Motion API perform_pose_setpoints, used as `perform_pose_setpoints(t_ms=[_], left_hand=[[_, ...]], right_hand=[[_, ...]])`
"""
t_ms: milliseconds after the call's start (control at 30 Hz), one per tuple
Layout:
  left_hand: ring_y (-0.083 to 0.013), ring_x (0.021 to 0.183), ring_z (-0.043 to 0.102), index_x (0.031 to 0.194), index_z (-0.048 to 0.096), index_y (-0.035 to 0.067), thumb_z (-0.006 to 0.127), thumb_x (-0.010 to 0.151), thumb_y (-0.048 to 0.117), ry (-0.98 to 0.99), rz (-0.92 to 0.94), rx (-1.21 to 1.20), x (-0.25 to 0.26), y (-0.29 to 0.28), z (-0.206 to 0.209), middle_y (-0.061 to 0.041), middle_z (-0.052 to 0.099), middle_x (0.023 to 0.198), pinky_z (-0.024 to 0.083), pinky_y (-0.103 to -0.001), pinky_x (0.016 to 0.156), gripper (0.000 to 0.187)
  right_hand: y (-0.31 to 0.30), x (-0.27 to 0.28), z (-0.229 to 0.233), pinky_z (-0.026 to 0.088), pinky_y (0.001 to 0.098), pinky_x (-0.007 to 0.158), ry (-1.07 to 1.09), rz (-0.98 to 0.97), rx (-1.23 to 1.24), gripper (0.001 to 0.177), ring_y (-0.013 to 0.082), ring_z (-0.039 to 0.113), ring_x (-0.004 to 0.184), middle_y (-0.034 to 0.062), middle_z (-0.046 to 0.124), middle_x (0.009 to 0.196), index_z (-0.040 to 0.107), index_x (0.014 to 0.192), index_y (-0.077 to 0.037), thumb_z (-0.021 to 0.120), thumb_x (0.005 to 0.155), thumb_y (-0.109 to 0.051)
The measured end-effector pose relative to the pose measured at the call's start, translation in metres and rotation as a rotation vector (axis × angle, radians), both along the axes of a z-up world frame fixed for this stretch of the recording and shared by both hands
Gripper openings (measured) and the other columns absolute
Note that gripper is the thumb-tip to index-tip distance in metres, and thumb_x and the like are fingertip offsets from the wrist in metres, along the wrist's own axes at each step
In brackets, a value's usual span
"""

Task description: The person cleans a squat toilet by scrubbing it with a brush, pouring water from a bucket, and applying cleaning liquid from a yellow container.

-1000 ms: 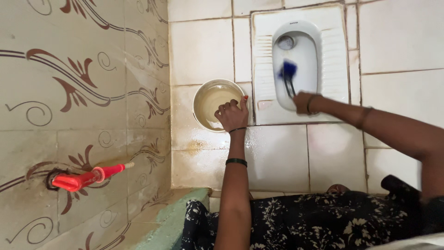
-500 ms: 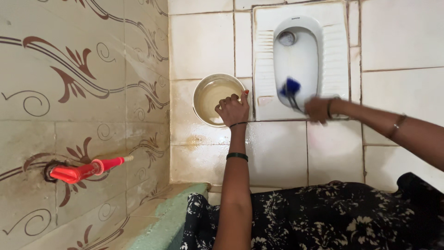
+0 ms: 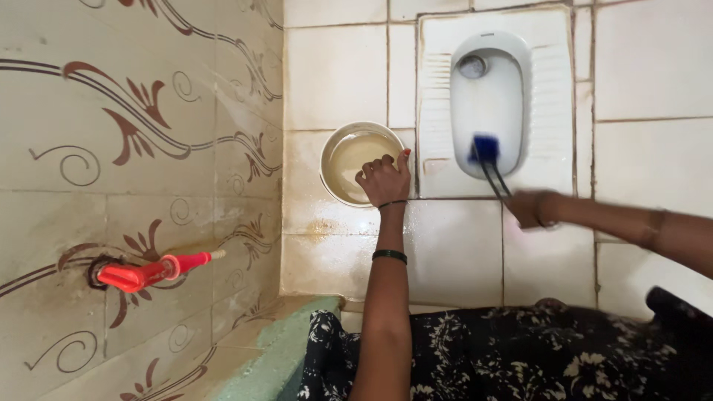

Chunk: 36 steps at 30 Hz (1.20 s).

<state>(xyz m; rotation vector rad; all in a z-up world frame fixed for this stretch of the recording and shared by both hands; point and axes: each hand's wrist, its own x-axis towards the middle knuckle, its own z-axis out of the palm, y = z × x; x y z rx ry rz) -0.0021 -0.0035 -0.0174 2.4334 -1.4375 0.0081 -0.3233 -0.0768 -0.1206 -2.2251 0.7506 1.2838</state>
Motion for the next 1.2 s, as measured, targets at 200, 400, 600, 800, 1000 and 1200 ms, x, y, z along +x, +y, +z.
perform_pose_setpoints(t_ms=[200,400,600,800,1000,1200], left_hand=[[-0.0329,0.094,0.065,0.085,0.078,0.009,0.054,0.095,0.057,-0.029,0.021,0.035,-0.001,-0.001,0.004,-0.016,0.074,0.084,0.040,-0.054,0.093,0.055],[-0.0321,0.097,0.065,0.085,0.077,0.008,0.055,0.099,0.054,-0.008,0.014,-0.042,0.000,0.000,0.003,-0.014,0.074,0.085,0.041,-0.055,0.099,0.054],[-0.0321,0.095,0.065,0.082,0.077,0.008,0.054,0.098,0.057,-0.042,0.006,-0.027,-0.002,0.001,0.006,-0.014,0.074,0.083,0.041,-0.055,0.098,0.057],[-0.0317,0.096,0.065,0.083,0.077,0.007,0.053,0.099,0.059,-0.056,-0.001,-0.031,0.004,0.001,0.011,-0.014,0.074,0.083,0.041,-0.054,0.098,0.060],[-0.0318,0.097,0.064,0.084,0.078,0.007,0.054,0.099,0.058,-0.063,-0.009,-0.003,0.001,0.003,0.010,-0.015,0.075,0.084,0.040,-0.055,0.098,0.058],[-0.0314,0.099,0.064,0.086,0.078,0.007,0.055,0.098,0.054,-0.040,-0.014,-0.043,0.005,0.001,0.010,-0.015,0.075,0.086,0.040,-0.053,0.099,0.054]], right_hand=[[-0.084,0.051,-0.024,0.062,0.0457,0.081,-0.087,-0.232,-0.247,0.026,0.0338,0.076,0.098,0.0207,0.076,0.114,0.072,0.107,0.002,0.062,0.092,-0.016],[-0.020,0.012,-0.020,0.058,0.0433,0.093,0.036,0.054,-0.065,0.029,0.0306,0.069,0.116,0.0141,0.070,0.127,0.073,0.114,-0.007,0.067,0.089,-0.020],[-0.017,0.017,-0.027,0.059,0.0457,0.090,-0.058,0.021,-0.179,0.031,0.0305,0.071,0.112,0.0136,0.072,0.124,0.066,0.118,-0.008,0.061,0.092,-0.024],[-0.116,0.028,-0.022,0.062,0.0453,0.083,-0.034,-0.288,-0.368,0.029,0.0307,0.072,0.112,0.0150,0.072,0.124,0.073,0.115,-0.003,0.072,0.088,-0.014],[0.075,-0.021,-0.020,0.060,0.0447,0.083,-0.022,0.129,-0.123,0.030,0.0300,0.073,0.113,0.0132,0.071,0.131,0.065,0.128,-0.005,0.055,0.101,-0.012],[-0.012,0.047,-0.050,0.060,0.0450,0.083,-0.088,-0.173,-0.321,0.027,0.0304,0.073,0.112,0.0132,0.072,0.128,0.067,0.124,-0.006,0.055,0.100,-0.012]])
